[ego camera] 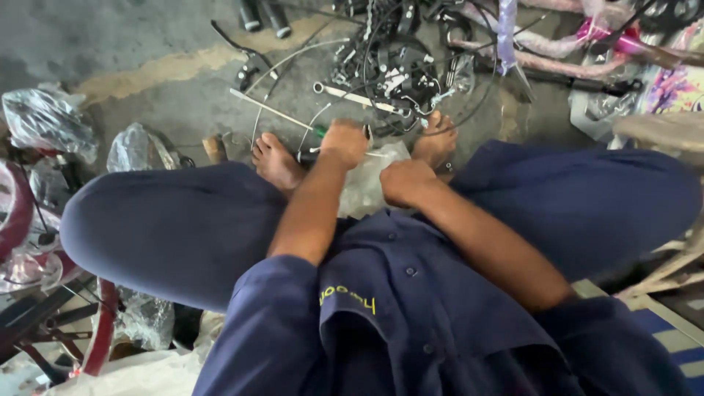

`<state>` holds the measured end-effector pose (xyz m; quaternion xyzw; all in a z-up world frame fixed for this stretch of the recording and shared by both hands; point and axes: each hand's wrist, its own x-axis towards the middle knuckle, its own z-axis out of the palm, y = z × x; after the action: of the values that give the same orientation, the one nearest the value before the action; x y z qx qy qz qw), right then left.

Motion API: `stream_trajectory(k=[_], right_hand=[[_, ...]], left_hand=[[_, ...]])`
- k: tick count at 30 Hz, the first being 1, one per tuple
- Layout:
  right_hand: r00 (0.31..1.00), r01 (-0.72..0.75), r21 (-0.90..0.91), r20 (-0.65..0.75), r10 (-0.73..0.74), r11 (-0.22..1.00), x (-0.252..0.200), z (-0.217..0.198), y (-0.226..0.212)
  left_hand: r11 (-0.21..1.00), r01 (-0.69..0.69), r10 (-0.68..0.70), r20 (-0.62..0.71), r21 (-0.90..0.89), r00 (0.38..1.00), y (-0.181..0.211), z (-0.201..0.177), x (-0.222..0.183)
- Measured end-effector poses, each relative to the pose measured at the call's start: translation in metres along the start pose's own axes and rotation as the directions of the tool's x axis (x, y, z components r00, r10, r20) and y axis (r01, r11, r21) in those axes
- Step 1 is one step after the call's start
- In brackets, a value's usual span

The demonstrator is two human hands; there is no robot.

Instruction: The person handles a set of bicycle handlebars, removing protective wrapping and sliding on components like grips and brake levers. They use a screwdriver to tighten parts and manipulate various small bike components on the floor around them.

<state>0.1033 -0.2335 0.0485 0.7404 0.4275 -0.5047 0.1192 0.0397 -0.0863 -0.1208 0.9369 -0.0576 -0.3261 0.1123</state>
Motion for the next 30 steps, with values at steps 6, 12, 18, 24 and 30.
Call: stream_trajectory(k=[6, 12, 18, 24, 30], right_hand=[[0.796, 0.152, -0.013, -0.591, -0.130, 0.988, -0.070, -0.073, 0.011], [0.570, 0.253, -0.199, -0.760, -0.313, 0.947, -0.095, -0.081, 0.023], [0.525, 0.219, -0.267, -0.778, -0.344, 0.938, -0.087, -0.076, 0.023], [0.434, 0.197, -0.299, -0.827, -0.357, 0.934, -0.098, -0.079, 0.021], [0.336, 0.384, 0.015, -0.934, -0.125, 0.923, -0.101, -0.078, 0.043]], left_hand=[[0.882, 0.444, -0.470, -0.217, -0.156, 0.856, -0.054, -0.081, -0.031], [0.443, -0.216, -0.607, -0.468, -0.870, 0.642, -0.040, -0.187, -0.057], [0.770, -0.500, 0.338, -0.412, -0.397, 0.846, -0.010, -0.223, -0.071], [0.893, -0.109, 0.043, -0.158, -0.437, 0.987, -0.020, -0.173, -0.071], [0.826, 0.080, -0.256, -0.246, -0.558, 0.935, -0.017, -0.183, -0.083]])
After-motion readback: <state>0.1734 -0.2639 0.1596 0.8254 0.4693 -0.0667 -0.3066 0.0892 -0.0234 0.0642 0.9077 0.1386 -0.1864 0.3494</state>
